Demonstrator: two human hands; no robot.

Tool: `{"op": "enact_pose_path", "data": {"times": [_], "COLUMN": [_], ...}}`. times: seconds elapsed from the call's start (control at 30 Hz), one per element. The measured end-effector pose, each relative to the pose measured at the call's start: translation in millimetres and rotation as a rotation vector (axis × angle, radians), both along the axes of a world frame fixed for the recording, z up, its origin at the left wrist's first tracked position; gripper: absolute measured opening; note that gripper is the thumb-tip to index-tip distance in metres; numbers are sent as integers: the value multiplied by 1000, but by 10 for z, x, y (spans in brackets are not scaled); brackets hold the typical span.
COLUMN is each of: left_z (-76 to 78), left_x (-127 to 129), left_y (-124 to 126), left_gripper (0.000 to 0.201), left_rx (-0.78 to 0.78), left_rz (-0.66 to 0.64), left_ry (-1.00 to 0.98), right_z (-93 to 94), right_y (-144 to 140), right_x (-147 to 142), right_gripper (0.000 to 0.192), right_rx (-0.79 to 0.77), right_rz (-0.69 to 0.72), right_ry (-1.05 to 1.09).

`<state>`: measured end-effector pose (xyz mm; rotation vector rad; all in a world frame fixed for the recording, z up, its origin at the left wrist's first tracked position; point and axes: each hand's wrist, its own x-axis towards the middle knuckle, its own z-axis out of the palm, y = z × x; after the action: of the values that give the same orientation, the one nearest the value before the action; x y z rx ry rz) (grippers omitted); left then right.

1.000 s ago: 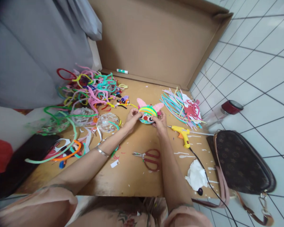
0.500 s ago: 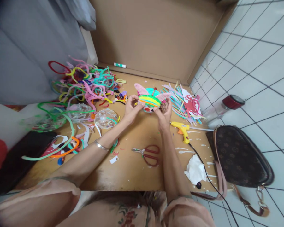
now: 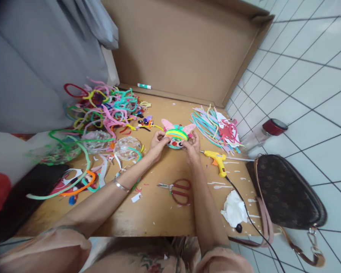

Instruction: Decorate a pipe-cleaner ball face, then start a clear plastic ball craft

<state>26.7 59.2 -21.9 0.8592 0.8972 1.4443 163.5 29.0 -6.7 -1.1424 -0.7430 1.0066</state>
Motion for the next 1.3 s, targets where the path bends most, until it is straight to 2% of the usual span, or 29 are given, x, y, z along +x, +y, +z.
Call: {"op": "enact_pose_path", "data": {"times": [0.43, 0.7, 1.03, 1.3], "left_z": [-27, -131, -169, -89], "left_x": [9, 62, 47, 48], "left_y": [-40, -48, -39, -80], "left_gripper": [37, 34, 36, 34], "left_rx": [-26, 33, 47, 38], "left_rz": [54, 131, 122, 50], "left_ry": [74, 168, 144, 32], "right_z": [-101, -83, -131, -139], "right_y": [54, 39, 79, 93], "right_x": [32, 4, -28, -3], "right_gripper": [73, 71, 67, 68], "right_rx": [-44, -47, 49, 50], "right_rz": [-3, -18, -54, -60], "right_ry": [12, -3, 13, -14]}}
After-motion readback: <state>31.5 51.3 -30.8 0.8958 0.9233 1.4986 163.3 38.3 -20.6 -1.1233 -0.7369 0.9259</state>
